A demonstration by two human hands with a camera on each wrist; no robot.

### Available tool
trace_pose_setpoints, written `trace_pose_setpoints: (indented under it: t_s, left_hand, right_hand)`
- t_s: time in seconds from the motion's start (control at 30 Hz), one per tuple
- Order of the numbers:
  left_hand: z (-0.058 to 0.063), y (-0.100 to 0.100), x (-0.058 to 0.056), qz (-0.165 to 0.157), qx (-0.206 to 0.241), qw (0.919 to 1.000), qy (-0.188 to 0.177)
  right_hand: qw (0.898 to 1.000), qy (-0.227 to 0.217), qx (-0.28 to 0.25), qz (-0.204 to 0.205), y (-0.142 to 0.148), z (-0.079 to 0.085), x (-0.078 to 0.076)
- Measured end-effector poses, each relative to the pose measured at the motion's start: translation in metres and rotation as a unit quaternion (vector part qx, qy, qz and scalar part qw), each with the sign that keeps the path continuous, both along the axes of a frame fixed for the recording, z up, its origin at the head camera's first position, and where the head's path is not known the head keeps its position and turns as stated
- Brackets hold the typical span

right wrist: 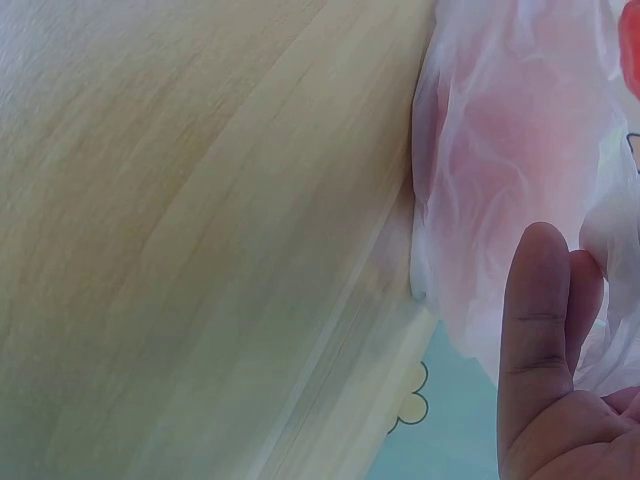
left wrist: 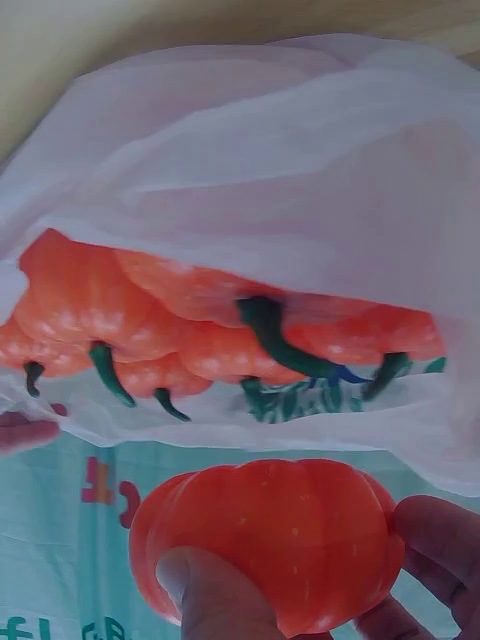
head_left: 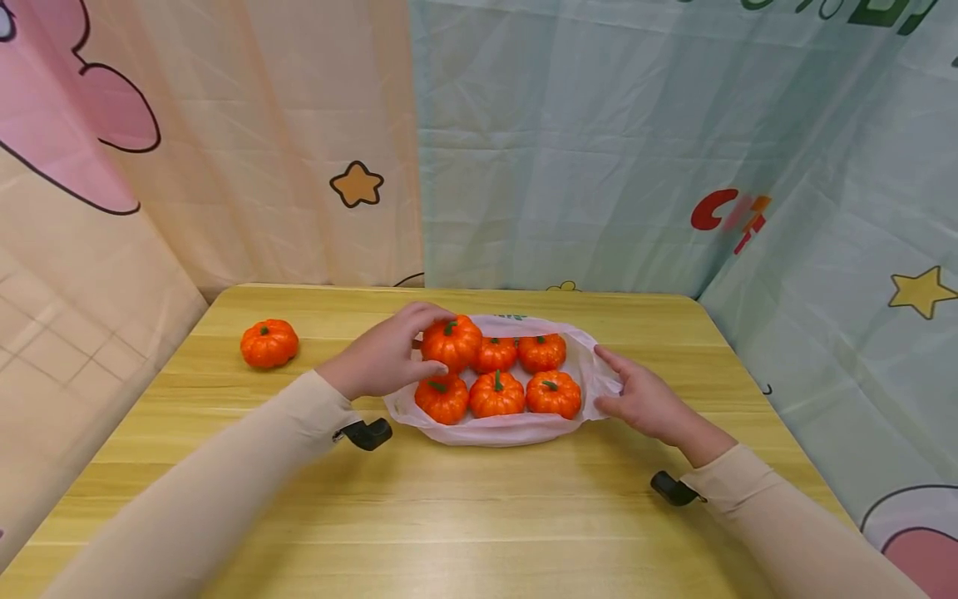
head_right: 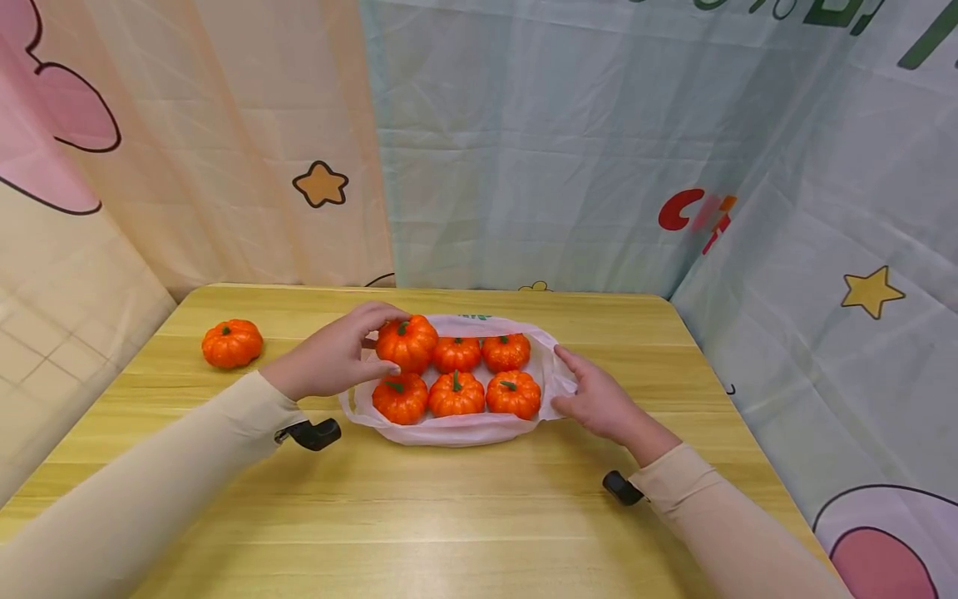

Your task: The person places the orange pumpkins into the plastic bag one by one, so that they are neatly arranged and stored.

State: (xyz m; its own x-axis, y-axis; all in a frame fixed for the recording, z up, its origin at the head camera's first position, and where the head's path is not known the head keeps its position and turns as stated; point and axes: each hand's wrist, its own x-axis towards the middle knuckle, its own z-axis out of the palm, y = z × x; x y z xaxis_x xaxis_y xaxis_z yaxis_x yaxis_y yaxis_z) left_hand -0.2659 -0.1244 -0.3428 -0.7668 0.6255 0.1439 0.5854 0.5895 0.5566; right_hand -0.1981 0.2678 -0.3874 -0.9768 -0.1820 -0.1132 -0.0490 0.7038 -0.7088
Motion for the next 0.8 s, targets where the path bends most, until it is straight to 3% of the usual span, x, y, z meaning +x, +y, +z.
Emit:
trace_pose_setpoints:
  t_s: [0.3,0.8]
  left_hand:
    - [-0.007,0.02,0.002,-0.013,-0.048,0.9988,-0.002]
    - [-0.018,0.027,-0.003,-0.012,-0.054,0.9984,-0.012]
  right_hand:
    - [1.0,-0.007,0.003,-0.005,-0.001,0.001,0.001]
    - [1.0,-0.018,-0.002,-0.013,0.0,-0.001,0.001]
